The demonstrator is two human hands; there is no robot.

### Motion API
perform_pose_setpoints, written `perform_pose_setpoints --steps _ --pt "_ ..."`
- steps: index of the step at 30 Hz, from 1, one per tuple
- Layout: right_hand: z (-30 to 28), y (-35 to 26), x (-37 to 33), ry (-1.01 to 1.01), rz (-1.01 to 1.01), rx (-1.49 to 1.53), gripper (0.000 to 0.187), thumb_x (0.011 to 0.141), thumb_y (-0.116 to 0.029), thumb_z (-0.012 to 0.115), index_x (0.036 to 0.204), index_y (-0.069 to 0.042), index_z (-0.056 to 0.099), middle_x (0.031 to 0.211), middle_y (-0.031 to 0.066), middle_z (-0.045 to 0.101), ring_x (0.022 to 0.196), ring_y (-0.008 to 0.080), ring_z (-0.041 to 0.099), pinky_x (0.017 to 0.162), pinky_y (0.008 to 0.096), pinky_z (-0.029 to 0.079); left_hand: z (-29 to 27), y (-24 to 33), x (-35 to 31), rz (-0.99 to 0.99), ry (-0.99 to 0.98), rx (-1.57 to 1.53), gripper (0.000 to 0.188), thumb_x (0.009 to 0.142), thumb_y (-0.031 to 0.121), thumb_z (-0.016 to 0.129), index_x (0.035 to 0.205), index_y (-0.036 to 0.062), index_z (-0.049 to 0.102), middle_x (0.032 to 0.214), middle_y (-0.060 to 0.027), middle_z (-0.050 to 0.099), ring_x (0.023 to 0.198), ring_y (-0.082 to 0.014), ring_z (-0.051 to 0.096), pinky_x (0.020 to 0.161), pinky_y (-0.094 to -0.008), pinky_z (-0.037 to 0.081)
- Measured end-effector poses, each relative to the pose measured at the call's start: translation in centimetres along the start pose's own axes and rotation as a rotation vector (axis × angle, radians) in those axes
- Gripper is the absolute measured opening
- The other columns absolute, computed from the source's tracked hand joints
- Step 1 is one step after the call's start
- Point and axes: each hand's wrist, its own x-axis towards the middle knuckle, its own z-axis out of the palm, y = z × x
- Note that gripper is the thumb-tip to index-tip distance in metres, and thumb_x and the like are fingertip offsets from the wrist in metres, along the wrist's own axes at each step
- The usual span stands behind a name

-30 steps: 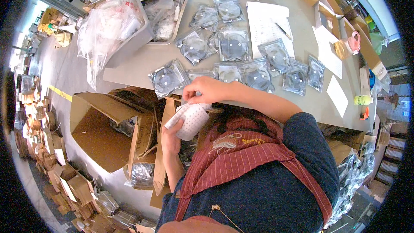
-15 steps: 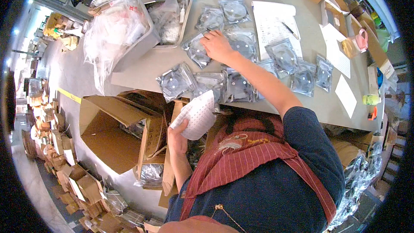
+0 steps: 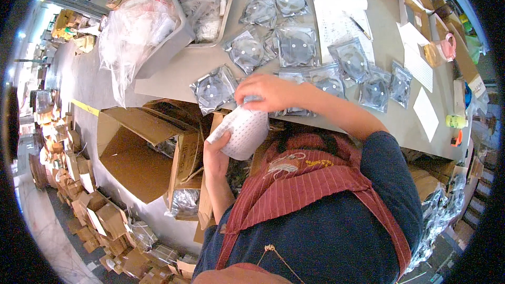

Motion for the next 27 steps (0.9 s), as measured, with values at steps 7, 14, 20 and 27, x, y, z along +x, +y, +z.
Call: perform_pose_setpoints --steps 7,14,20,27 --pt "0.7 -0.6 -0.8 -0.011 0.075 -0.032 0.015 0.086 -0.017 0.063 0.095 -0.006 0.058 0.094 0.01 0.063 0.097 0.0303 0.058 0.085 0.0421 0.045 0.5 -0.5 0.3 0.001 -0.004 0.008 0.041 0.086 0.005 0.064 0.122 -0.0132 0.056 0.114 -0.0192 0.065 0.101 -0.0264 0.066 0.09 -0.0364 0.05" --pt "0.9 0.7 -1.7 0.064 -0.03 -0.127 0.01 0.087 -0.016 0.062 0.089 -0.006 0.061 0.086 0.0103 0.064 0.094 0.0305 0.058 0.084 0.0417 0.046 0.5 -1.7 1.2 -0.019 0.038 0.094 0.041 0.085 0.005 0.066 0.123 -0.0106 0.057 0.111 -0.0167 0.066 0.098 -0.023 0.066 0.086 -0.0343 0.051" --pt "-0.7 1.0 -1.7 -0.035 0.162 0.026 0.011 0.088 -0.018 0.064 0.091 -0.008 0.065 0.091 0.0073 0.067 0.096 0.0273 0.062 0.09 0.0397 0.046 1.3 -1.4 1.4 -0.013 0.011 0.204 0.04 0.086 0.005 0.065 0.123 -0.0081 0.059 0.112 -0.0138 0.066 0.1 -0.0205 0.064 0.088 -0.0323 0.05" --pt "-2.5 3.4 -1.0 -0.095 0.232 0.287 0.014 0.086 -0.017 0.07 0.093 -0.005 0.066 0.088 0.0047 0.069 0.083 0.016 0.064 0.078 0.0325 0.05 2.2 -0.7 2.3 0.001 -0.013 0.201 0.038 0.087 0.003 0.063 0.124 -0.0079 0.058 0.113 -0.0134 0.066 0.102 -0.021 0.064 0.09 -0.0333 0.049"
